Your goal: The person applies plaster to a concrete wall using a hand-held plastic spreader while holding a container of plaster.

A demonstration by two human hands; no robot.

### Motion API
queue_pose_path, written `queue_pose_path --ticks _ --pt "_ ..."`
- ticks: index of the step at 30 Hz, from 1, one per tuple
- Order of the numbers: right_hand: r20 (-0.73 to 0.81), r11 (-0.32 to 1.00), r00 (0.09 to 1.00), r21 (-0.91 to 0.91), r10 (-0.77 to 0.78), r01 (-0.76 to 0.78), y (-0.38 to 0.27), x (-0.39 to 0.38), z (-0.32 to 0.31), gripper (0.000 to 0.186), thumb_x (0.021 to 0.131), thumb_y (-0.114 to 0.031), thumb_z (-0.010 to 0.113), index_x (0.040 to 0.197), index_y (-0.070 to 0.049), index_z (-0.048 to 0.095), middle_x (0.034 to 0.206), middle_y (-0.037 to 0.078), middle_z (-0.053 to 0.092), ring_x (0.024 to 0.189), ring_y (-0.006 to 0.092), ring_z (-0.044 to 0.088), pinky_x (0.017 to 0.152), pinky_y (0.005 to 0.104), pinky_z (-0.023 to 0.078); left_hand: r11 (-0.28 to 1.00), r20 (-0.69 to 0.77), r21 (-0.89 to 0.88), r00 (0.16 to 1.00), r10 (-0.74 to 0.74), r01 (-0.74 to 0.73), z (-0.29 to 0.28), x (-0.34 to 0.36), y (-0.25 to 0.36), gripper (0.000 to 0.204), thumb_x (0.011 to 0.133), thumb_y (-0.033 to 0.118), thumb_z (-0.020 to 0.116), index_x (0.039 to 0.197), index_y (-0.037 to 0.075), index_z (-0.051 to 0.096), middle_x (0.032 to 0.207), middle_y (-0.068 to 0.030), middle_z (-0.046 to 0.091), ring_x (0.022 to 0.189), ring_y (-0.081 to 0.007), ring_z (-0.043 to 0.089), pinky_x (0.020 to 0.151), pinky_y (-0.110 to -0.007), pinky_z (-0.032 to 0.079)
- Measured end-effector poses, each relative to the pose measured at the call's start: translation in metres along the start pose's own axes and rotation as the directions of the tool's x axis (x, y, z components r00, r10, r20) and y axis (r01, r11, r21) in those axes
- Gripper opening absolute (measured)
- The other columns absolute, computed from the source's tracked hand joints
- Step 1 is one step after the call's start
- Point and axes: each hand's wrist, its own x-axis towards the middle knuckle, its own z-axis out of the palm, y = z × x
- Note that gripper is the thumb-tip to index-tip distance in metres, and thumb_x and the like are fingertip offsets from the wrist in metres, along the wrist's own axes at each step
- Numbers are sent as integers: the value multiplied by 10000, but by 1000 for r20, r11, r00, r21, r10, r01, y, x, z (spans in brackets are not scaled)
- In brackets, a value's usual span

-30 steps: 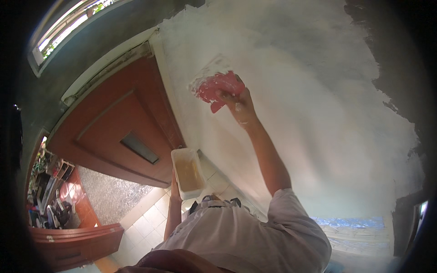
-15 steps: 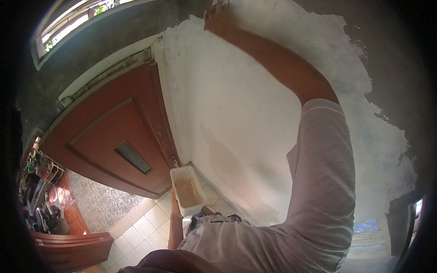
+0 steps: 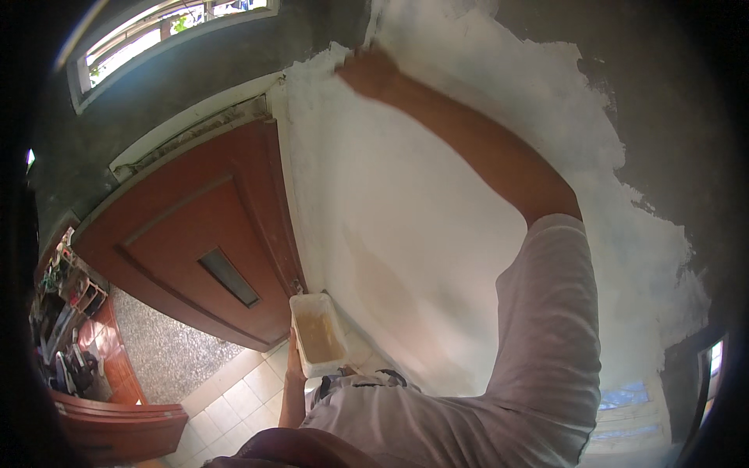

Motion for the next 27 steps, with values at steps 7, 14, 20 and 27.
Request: queue_pose_path --ticks 7,14,20,27 --pt "-118 927 976 -310 182 -210 65 40 46 308 1003 -293 537 1257 -269 711 1165 129 706 1106 327 647 841 602 527 999 -2 35 999 -42 42 -7 18 0 664 1060 551 429 1512 65 431 1397 -154 591 1212 -298 634 1028 -436 550" --pt "64 961 997 -274 41 -21 -116 -103 91 589 1004 -497 533 1063 48 747 1025 262 716 885 461 675 647 589 574 995 94 -30 992 -88 91 23 16 0 642 1079 545 364 1513 78 437 1425 -131 580 1254 -283 607 1059 -445 525" --pt "321 957 934 282 -155 61 -85 -90 60 269 909 -184 598 1139 -136 729 937 137 701 911 302 684 760 521 560 992 81 21 988 -129 127 9 5 1 651 1070 571 366 1477 77 484 1387 -136 606 1194 -278 643 1021 -435 552" --pt "-221 949 959 -222 177 -226 85 30 -18 334 986 -306 545 1225 -128 697 1294 140 641 1212 334 595 1022 500 466 994 100 24 989 -113 111 28 -10 6 655 1069 565 371 1500 79 456 1405 -141 593 1223 -284 629 1040 -444 543"
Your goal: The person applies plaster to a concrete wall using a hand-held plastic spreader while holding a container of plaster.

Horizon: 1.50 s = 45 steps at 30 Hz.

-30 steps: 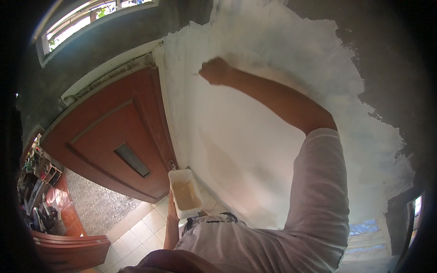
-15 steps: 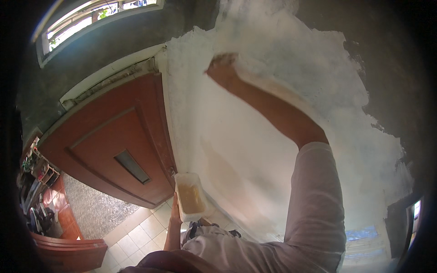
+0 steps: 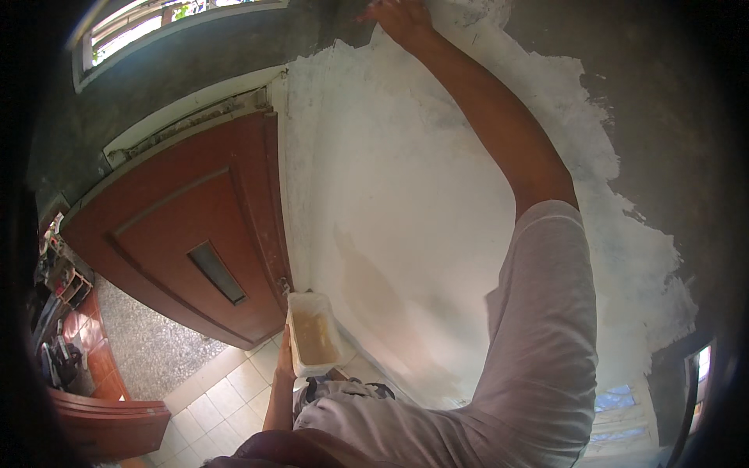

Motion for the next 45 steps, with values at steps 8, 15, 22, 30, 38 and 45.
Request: queue_pose_path --ticks 8,15,22,30,38,45 --pt "109 979 985 167 -133 114 -174 -243 25 470 981 -341 553 1237 43 643 1250 296 655 1128 495 627 944 646 491 996 57 16 995 -83 83 1 35 -11 665 1061 545 428 1532 76 408 1436 -166 565 1254 -315 613 1062 -464 530" --pt "417 734 803 678 -426 38 -146 -181 0 281 911 -136 548 1122 -83 725 1123 182 703 1005 360 699 879 537 540 997 59 -5 995 -74 75 3 17 -2 672 1060 565 411 1513 69 436 1402 -158 592 1224 -294 635 1043 -448 542" --pt "-113 991 985 42 133 -129 27 25 -28 313 983 -299 560 1168 -102 720 1299 168 635 1196 339 606 1006 498 479 997 25 -60 998 -51 53 -24 27 -5 660 1053 563 439 1496 74 462 1389 -132 606 1215 -273 636 1043 -427 530" --pt "69 997 995 -22 -75 76 -133 -144 73 714 971 -562 535 1238 91 641 1219 332 643 1102 539 601 885 777 440 996 29 20 996 -84 84 -2 40 -13 654 1047 551 470 1498 76 460 1389 -131 605 1205 -273 638 1041 -418 530" --pt "598 734 673 668 -434 -120 -132 -195 -52 348 896 -103 576 1216 -123 711 1084 177 710 1074 345 649 929 541 504 996 55 8 995 -87 87 -22 40 -17 670 1057 566 421 1522 84 425 1398 -138 597 1215 -284 630 1042 -445 534" --pt "-147 981 974 -59 172 -183 82 -71 -98 565 867 -10 544 1381 -235 617 1199 119 643 1166 285 599 956 534 507 977 194 68 958 -210 200 25 57 -24 682 1073 590 301 1522 97 443 1444 -133 566 1288 -287 587 1068 -490 513"
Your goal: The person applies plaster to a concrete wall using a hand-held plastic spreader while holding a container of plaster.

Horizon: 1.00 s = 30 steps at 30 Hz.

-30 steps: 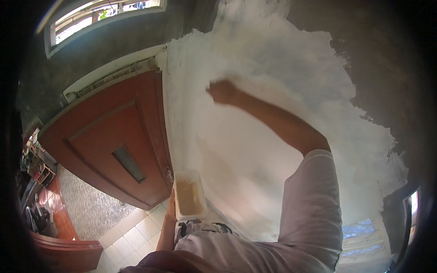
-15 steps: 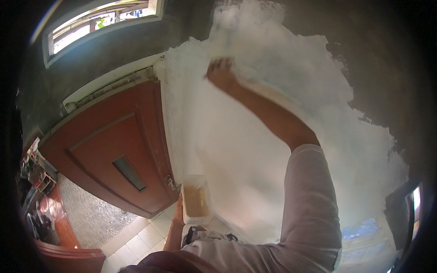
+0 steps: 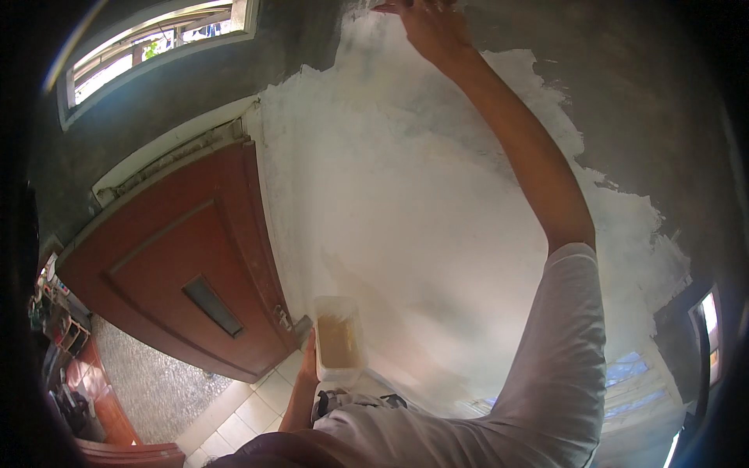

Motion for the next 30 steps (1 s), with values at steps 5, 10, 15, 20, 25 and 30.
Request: queue_pose_path --ticks 5,10,15,20,25,30 --pt "-14 958 988 -247 -156 148 -86 -104 55 488 889 -207 611 1315 31 593 1193 182 641 1119 423 618 893 578 545 997 116 81 993 10 -20 30 30 -1 678 1083 573 266 1567 108 367 1494 -135 519 1333 -296 557 1107 -498 488" --pt "336 881 815 179 -473 438 -219 -256 7 444 851 -162 620 1191 120 663 1117 271 666 1038 431 639 857 593 537 1000 73 23 997 2 -3 13 23 2 654 1084 557 312 1544 100 402 1461 -125 550 1284 -270 591 1088 -458 505" --pt "508 786 708 609 -491 107 -190 -218 16 341 935 -93 554 1246 -90 693 1078 161 691 1058 330 650 873 508 533 996 -39 60 997 66 -64 0 -6 7 664 1070 569 367 1524 89 427 1445 -127 564 1268 -272 599 1076 -454 516" --pt "175 978 982 206 -75 38 -75 -18 25 414 925 -143 579 1330 -200 648 1184 125 659 1189 322 589 949 556 479 989 -105 -34 985 139 -143 -6 -6 14 600 1068 536 404 1454 93 526 1383 -100 621 1209 -259 635 1028 -452 533" --pt "57 975 984 -138 -169 175 -101 -81 85 560 1015 -469 526 1282 13 628 1224 222 638 1148 422 592 943 618 477 989 -53 -24 988 143 -145 -5 18 14 633 1073 554 379 1498 93 468 1414 -121 591 1238 -267 616 1059 -451 522" --pt "255 936 909 215 -329 278 -254 -307 79 661 1000 -476 534 1190 149 632 1182 396 617 1112 600 576 868 742 489 988 -51 1 987 152 -152 2 20 15 641 1074 553 379 1500 81 461 1407 -125 594 1224 -273 623 1057 -427 522"
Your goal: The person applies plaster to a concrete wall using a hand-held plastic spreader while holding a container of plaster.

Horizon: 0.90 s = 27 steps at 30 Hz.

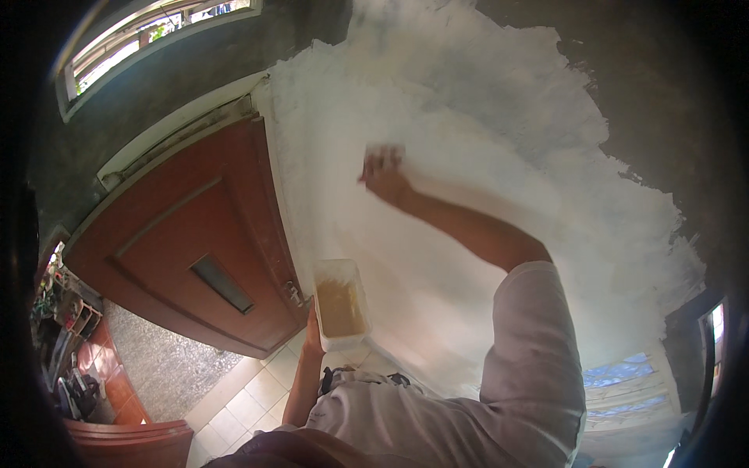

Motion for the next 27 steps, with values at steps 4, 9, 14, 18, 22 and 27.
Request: queue_pose_path --ticks 4,9,14,18,22,27 --pt "627 777 714 600 -312 -188 -13 55 -82 249 856 -106 593 1041 1 720 1090 235 698 1063 392 672 897 540 536 995 -65 33 994 92 -90 -15 -31 20 640 1079 541 372 1501 67 455 1418 -129 583 1243 -275 609 1075 -431 506" --pt "-3 914 958 300 288 -274 126 221 -105 305 911 -163 565 1178 -78 685 1189 188 638 1095 362 637 851 579 522 974 -83 -49 973 217 -221 -14 -43 35 624 1082 529 375 1499 71 458 1412 -130 587 1239 -279 613 1062 -443 514" --pt "-175 892 884 -54 434 -448 245 310 -97 346 991 -273 560 1248 -75 678 1317 190 625 1211 356 605 997 506 495 981 -114 -54 977 182 -189 -23 -29 29 625 1073 534 409 1495 76 463 1396 -125 600 1230 -274 618 1049 -435 521" --pt "-529 872 803 -216 275 -440 139 278 -16 515 966 -476 588 1194 -23 679 1145 204 653 1071 401 627 790 578 547 985 -171 -61 974 151 -164 -56 -26 22 668 1049 571 446 1501 80 455 1373 -127 613 1209 -263 629 1029 -402 529" --pt "-55 982 990 -125 132 -139 -8 152 40 550 1046 -354 506 1313 120 590 1295 362 576 1116 632 564 761 723 538 984 -196 -49 967 161 -173 -46 -33 22 668 1051 570 440 1500 75 454 1372 -131 612 1206 -268 631 1026 -409 535" --pt "611 803 711 585 -347 -110 -43 153 -9 303 975 -187 558 1158 -12 725 1317 248 624 1089 425 666 825 571 557 974 -209 8 952 223 -227 -21 -71 37 666 1060 569 408 1505 75 445 1383 -134 602 1207 -282 632 1023 -433 547"
